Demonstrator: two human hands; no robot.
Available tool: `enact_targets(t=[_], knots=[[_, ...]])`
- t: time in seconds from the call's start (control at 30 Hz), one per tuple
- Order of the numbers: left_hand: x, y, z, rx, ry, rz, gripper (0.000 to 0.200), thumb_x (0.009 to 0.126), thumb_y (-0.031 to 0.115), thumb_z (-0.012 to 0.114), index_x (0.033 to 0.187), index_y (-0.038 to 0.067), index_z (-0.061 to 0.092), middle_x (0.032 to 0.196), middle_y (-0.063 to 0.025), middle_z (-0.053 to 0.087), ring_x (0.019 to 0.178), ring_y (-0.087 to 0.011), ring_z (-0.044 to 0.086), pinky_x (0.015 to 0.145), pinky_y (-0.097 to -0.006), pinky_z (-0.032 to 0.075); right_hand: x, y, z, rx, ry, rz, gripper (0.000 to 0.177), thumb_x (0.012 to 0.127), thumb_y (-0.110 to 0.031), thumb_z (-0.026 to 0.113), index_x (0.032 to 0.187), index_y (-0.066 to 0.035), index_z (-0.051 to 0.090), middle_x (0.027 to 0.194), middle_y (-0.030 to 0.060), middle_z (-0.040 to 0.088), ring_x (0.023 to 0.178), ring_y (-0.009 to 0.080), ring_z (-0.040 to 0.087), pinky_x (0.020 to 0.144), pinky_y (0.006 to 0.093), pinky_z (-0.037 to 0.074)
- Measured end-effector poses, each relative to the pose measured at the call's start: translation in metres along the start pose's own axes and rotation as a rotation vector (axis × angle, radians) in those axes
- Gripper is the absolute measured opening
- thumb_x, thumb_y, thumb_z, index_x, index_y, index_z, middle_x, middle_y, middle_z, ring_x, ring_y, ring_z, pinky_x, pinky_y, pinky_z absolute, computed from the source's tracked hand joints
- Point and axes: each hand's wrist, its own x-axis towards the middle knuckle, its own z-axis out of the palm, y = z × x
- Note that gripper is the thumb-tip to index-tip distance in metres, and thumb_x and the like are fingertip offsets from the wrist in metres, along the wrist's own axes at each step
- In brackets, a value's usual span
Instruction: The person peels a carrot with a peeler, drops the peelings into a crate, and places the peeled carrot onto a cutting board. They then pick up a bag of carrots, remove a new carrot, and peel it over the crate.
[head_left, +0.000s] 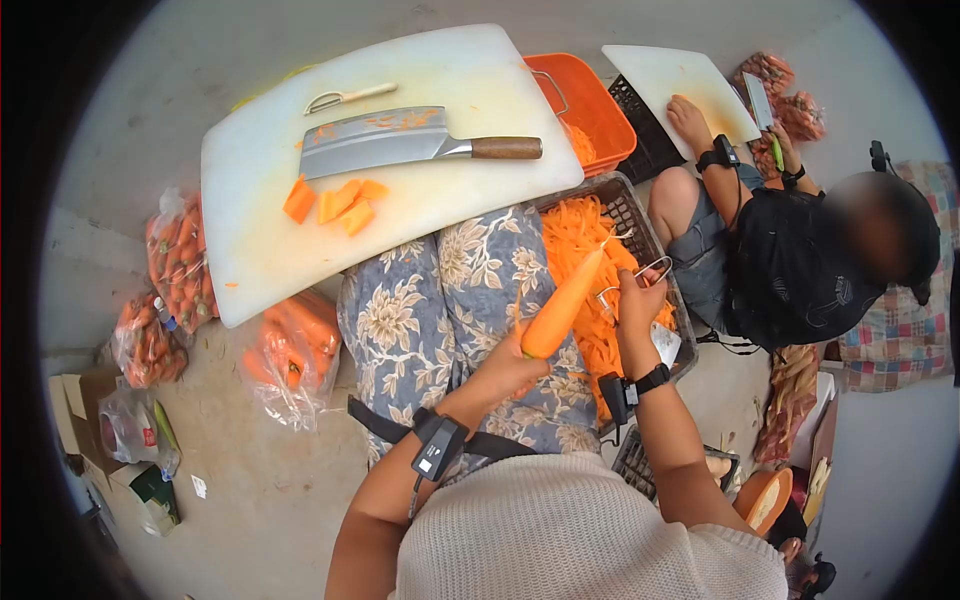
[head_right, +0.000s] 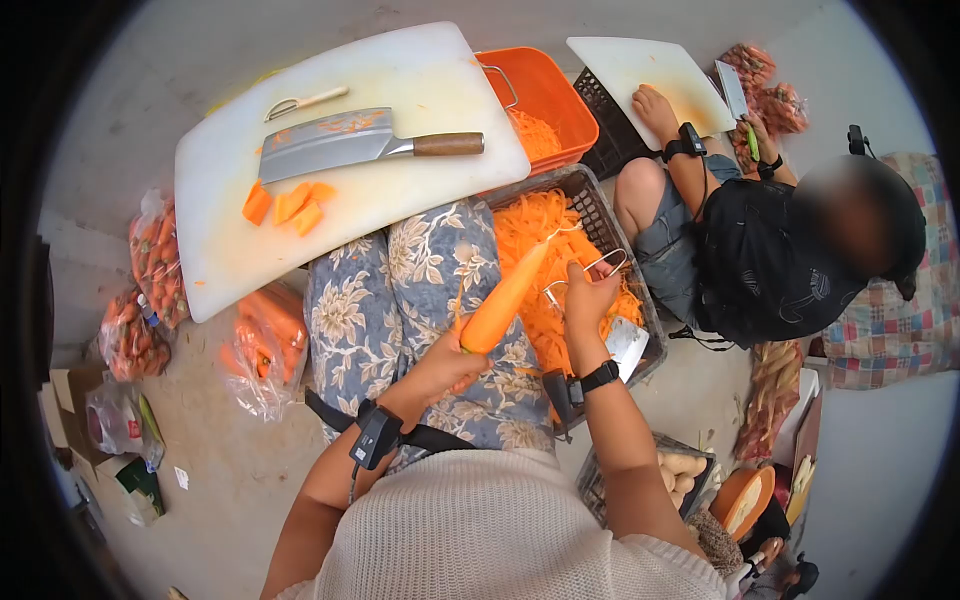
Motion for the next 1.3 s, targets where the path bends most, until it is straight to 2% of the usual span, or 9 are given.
enact_targets(t=[0.03, 0.23, 0.3, 0.63, 1.0, 1.1, 1.13, 1.23, 1.3], knots=[[0.001, 0.000, 0.001, 0.001, -0.002, -0.005, 0.060, 0.074, -0.002, 0.056, 0.127, 0.007, 0.030, 0.070, -0.0012, 0.048, 0.035, -0.0039, 0.036, 0.033, -0.0189, 0.027, -0.019, -0.024, 0.006, 0.035, 0.027, -0.198, 0.031, 0.072, -0.002, 0.064, 0.095, 0.000, 0.044, 0.096, 0.0090, 0.050, 0.083, 0.0141, 0.051, 0.073, 0.0272, 0.043], [0.003, 0.001, 0.002, -0.029, 0.000, 0.017, 0.063, 0.071, -0.002, 0.055, 0.129, 0.007, 0.031, 0.063, 0.0001, 0.047, 0.036, -0.0047, 0.037, 0.032, -0.0201, 0.028, -0.106, -0.097, 0.031, 0.006, -0.184, -0.445, 0.050, 0.072, -0.004, 0.065, 0.114, 0.006, 0.039, 0.107, 0.0114, 0.043, 0.099, 0.0206, 0.045, 0.087, 0.0319, 0.038], [0.002, 0.002, 0.003, -0.069, -0.008, 0.067, 0.066, 0.071, -0.003, 0.054, 0.131, 0.007, 0.029, 0.063, -0.0004, 0.048, 0.036, -0.0050, 0.039, 0.032, -0.0199, 0.029, -0.113, -0.097, 0.036, -0.318, -0.288, -0.555, 0.068, 0.069, -0.005, 0.066, 0.124, 0.011, 0.030, 0.105, 0.0171, 0.041, 0.105, 0.0273, 0.043, 0.090, 0.0370, 0.036], [0.014, -0.005, 0.004, -0.053, 0.024, 0.105, 0.053, 0.074, -0.002, 0.055, 0.124, 0.005, 0.036, 0.060, 0.0008, 0.047, 0.035, -0.0045, 0.037, 0.032, -0.0190, 0.028, -0.081, -0.074, 0.050, -0.390, -0.274, -0.628, 0.041, 0.069, -0.011, 0.067, 0.098, 0.006, 0.043, 0.109, 0.0231, 0.040, 0.108, 0.0381, 0.039, 0.093, 0.0427, 0.032], [0.013, 0.002, 0.005, -0.045, 0.037, 0.058, 0.052, 0.072, 0.000, 0.053, 0.120, 0.005, 0.035, 0.062, -0.0009, 0.045, 0.036, -0.0068, 0.037, 0.032, -0.0218, 0.030, -0.021, -0.055, 0.066, -0.461, -0.221, -0.352, 0.040, 0.066, -0.022, 0.072, 0.091, 0.002, 0.051, 0.114, 0.0199, 0.046, 0.108, 0.0312, 0.045, 0.091, 0.0388, 0.035], [0.015, -0.003, 0.004, -0.045, 0.045, 0.050, 0.054, 0.072, -0.001, 0.053, 0.122, 0.005, 0.034, 0.062, -0.0005, 0.045, 0.036, -0.0065, 0.036, 0.032, -0.0217, 0.030, -0.004, -0.047, 0.068, -0.564, -0.145, -0.481, 0.038, 0.066, -0.021, 0.072, 0.085, 0.003, 0.050, 0.098, 0.0181, 0.052, 0.090, 0.0259, 0.055, 0.076, 0.0361, 0.044], [0.014, -0.004, 0.004, -0.040, 0.048, 0.049, 0.054, 0.072, -0.001, 0.053, 0.122, 0.005, 0.034, 0.062, -0.0005, 0.045, 0.036, -0.0065, 0.036, 0.032, -0.0217, 0.030, 0.013, -0.043, 0.065, -0.535, -0.215, -0.280, 0.039, 0.066, -0.024, 0.071, 0.085, 0.003, 0.050, 0.099, 0.0202, 0.049, 0.094, 0.0303, 0.050, 0.081, 0.0374, 0.041], [0.014, -0.005, 0.005, 0.004, 0.050, 0.063, 0.055, 0.072, -0.001, 0.053, 0.123, 0.004, 0.033, 0.062, -0.0005, 0.045, 0.036, -0.0061, 0.036, 0.032, -0.0216, 0.030, 0.028, -0.024, 0.063, -0.523, -0.249, -0.144, 0.041, 0.064, -0.026, 0.072, 0.081, 0.005, 0.052, 0.090, 0.0215, 0.052, 0.089, 0.0323, 0.051, 0.078, 0.0383, 0.043], [0.014, -0.005, 0.005, -0.003, 0.031, 0.066, 0.058, 0.071, -0.001, 0.054, 0.125, 0.004, 0.033, 0.064, -0.0008, 0.045, 0.036, -0.0058, 0.037, 0.032, -0.0214, 0.030, 0.028, -0.026, 0.066, -0.435, -0.270, -0.123, 0.039, 0.063, -0.022, 0.072, 0.079, 0.008, 0.054, 0.082, 0.0197, 0.056, 0.072, 0.0283, 0.056, 0.062, 0.0377, 0.047]])
